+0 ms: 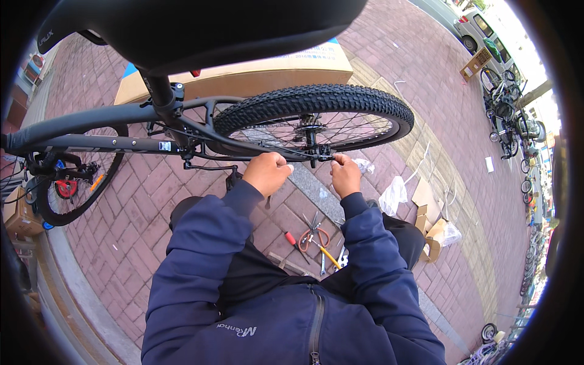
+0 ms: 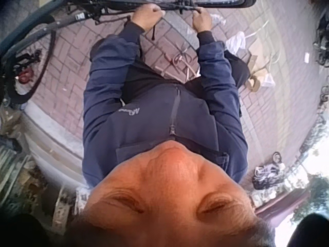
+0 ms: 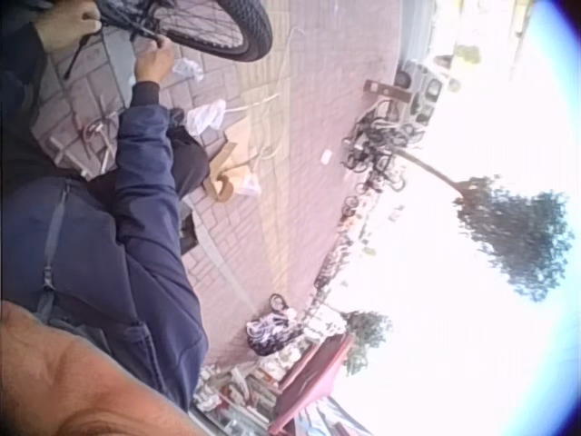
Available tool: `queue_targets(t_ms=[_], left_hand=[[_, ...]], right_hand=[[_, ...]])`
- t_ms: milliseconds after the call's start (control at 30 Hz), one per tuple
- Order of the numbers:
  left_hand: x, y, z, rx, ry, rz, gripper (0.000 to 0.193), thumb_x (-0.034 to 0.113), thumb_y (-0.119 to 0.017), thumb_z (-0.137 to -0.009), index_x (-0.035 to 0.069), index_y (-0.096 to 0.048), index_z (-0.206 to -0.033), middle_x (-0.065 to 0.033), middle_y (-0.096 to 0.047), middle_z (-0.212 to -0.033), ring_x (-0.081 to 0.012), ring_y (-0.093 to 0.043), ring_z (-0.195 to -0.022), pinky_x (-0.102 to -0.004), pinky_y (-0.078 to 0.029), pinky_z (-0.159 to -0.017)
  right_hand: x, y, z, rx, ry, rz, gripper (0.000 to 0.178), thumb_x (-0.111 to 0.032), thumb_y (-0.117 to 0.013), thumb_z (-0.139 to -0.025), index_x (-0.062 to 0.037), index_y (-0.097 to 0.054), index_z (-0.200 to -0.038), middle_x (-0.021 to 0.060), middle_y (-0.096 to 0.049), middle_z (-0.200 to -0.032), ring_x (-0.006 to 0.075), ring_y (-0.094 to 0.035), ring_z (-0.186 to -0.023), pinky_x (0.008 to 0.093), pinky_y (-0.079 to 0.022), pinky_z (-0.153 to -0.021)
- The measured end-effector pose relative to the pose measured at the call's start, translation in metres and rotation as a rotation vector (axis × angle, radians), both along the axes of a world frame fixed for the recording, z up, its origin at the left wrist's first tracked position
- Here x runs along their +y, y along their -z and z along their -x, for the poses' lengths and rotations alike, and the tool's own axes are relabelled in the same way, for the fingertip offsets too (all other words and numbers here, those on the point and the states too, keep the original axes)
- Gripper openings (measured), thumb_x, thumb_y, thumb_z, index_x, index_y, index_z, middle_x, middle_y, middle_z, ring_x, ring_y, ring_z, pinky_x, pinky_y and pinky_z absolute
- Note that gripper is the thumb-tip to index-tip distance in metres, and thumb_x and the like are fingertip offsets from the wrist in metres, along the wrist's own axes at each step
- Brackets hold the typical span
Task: The person assembles a bicycle outdoors on a paved sidewalk. They attach the rear wheel, adjust the derailleur and chain, and tighten the seat post using various hand tools.
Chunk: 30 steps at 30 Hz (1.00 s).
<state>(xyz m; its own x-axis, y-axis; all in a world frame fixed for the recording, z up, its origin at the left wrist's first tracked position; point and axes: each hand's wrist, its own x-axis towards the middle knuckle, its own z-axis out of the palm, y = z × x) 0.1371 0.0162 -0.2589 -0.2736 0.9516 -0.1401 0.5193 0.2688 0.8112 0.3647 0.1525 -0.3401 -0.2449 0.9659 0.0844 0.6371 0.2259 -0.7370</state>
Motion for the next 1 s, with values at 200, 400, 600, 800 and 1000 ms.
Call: queue_targets(t_ms=[200, 400, 600, 800, 1000], left_hand=[[0.008, 0.008, -0.005, -0.042, 0.042, 0.017, 0.040, 0.034, -0.071, -0.086, -0.003, -0.075, -0.102, -0.0185, -0.076, -0.092, -0.0299, -0.073, -0.087, -0.0378, -0.056, -0.082], [0.011, 0.008, -0.002, 0.011, 0.083, 0.024, 0.040, 0.035, -0.070, -0.086, -0.002, -0.076, -0.097, -0.0200, -0.075, -0.089, -0.0332, -0.072, -0.086, -0.0403, -0.055, -0.082], [0.020, 0.010, -0.010, 0.048, 0.075, 0.049, 0.040, 0.036, -0.068, -0.086, -0.001, -0.077, -0.096, -0.0211, -0.075, -0.090, -0.0357, -0.072, -0.088, -0.0425, -0.055, -0.085], [0.023, 0.011, -0.013, 0.068, 0.102, 0.044, 0.039, 0.036, -0.069, -0.086, -0.001, -0.076, -0.097, -0.0211, -0.075, -0.092, -0.0358, -0.072, -0.089, -0.0427, -0.055, -0.085], [0.013, 0.012, -0.004, 0.078, 0.095, 0.043, 0.039, 0.036, -0.069, -0.087, -0.001, -0.076, -0.094, -0.0203, -0.074, -0.087, -0.0359, -0.072, -0.084, -0.0430, -0.055, -0.080]], right_hand=[[0.010, -0.001, -0.007, -0.019, -0.040, 0.119, 0.023, -0.021, -0.068, -0.089, -0.0031, -0.073, -0.104, 0.0161, -0.075, -0.092, 0.0308, -0.073, -0.088, 0.0393, -0.055, -0.080], [0.018, -0.008, -0.014, -0.156, -0.175, 0.043, 0.014, -0.009, -0.067, -0.087, 0.0031, -0.072, -0.090, 0.0090, -0.072, -0.078, 0.0158, -0.065, -0.058, 0.0315, -0.051, -0.054], [0.017, -0.030, -0.007, 0.511, 0.054, 0.763, 0.008, -0.003, -0.062, -0.085, 0.0003, -0.067, -0.080, 0.0057, -0.061, -0.066, 0.0120, -0.052, -0.048, 0.0293, -0.040, -0.040], [0.016, -0.033, -0.009, 0.267, 0.077, 0.653, 0.015, -0.007, -0.062, -0.087, 0.0028, -0.072, -0.094, 0.0079, -0.065, -0.071, 0.0156, -0.059, -0.053, 0.0302, -0.046, -0.043], [0.018, -0.037, -0.022, 0.145, 0.025, 0.379, 0.027, -0.018, -0.065, -0.091, 0.0041, -0.074, -0.105, 0.0092, -0.071, -0.078, 0.0149, -0.065, -0.058, 0.0295, -0.051, -0.049]])
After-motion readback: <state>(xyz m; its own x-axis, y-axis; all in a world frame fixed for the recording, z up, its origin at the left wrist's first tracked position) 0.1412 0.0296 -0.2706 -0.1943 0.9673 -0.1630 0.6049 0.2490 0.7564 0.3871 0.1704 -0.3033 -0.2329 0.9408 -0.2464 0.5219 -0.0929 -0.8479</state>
